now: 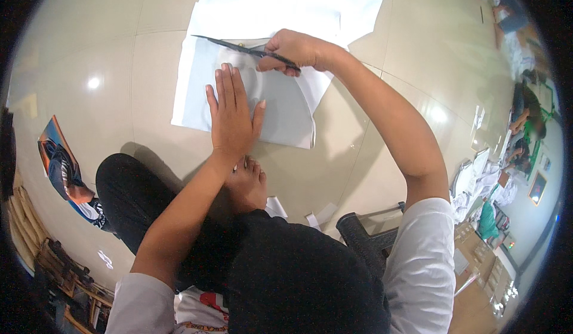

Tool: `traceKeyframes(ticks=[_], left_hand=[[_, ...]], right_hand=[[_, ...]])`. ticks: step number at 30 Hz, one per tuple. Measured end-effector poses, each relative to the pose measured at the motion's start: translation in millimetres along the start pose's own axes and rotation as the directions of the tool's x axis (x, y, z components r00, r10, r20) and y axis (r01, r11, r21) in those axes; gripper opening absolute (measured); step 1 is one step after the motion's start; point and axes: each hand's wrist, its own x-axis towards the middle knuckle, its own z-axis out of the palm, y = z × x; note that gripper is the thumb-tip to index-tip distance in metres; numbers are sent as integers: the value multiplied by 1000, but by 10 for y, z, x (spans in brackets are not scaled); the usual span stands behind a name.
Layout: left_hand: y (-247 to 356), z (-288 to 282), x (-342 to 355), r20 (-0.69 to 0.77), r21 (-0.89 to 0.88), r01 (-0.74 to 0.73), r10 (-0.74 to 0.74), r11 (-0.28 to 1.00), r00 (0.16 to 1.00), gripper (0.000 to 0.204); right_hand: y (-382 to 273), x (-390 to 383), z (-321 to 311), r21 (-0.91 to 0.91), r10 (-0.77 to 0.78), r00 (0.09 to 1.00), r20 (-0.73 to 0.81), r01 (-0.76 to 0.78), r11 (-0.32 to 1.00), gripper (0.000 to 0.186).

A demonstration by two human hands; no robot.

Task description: The person cuts a white fabric sheet using scissors while sitting on the floor. They then unfold a printed fabric sheet, align it with the cut piece, and continue cutting along the edges to match the shape.

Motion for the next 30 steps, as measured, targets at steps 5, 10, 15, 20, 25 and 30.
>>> traceKeyframes(ticks=[5, 10, 15, 20, 25, 30], left_hand=[[-4, -10, 16, -16, -30, -1, 1, 1000, 1000, 84], [-12, -38, 22, -7, -88, 9, -10, 996, 1000, 81], [-4, -56, 28, -10, -135, 7, -8, 991, 1000, 81], [-4, -59, 33, -10, -124, -1, 0, 992, 1000, 82], [-2, -54, 25, -2, -109, 8, -8, 994, 1000, 81], [-3, -33, 20, 1, -97, 11, -11, 995, 1000, 81]], right_hand=[[46, -34, 109, 139, 37, 999, -10, -36, 990, 27], [1, -86, 272, 245, 50, 998, -33, -41, 969, 28], [72, -57, 319, 281, 38, 999, -37, -26, 959, 27], [110, -12, 319, 280, 39, 999, -37, -27, 960, 27], [86, -42, 305, 234, 29, 999, -45, -17, 972, 30], [8, -29, 268, 201, 20, 999, -47, -10, 980, 36]])
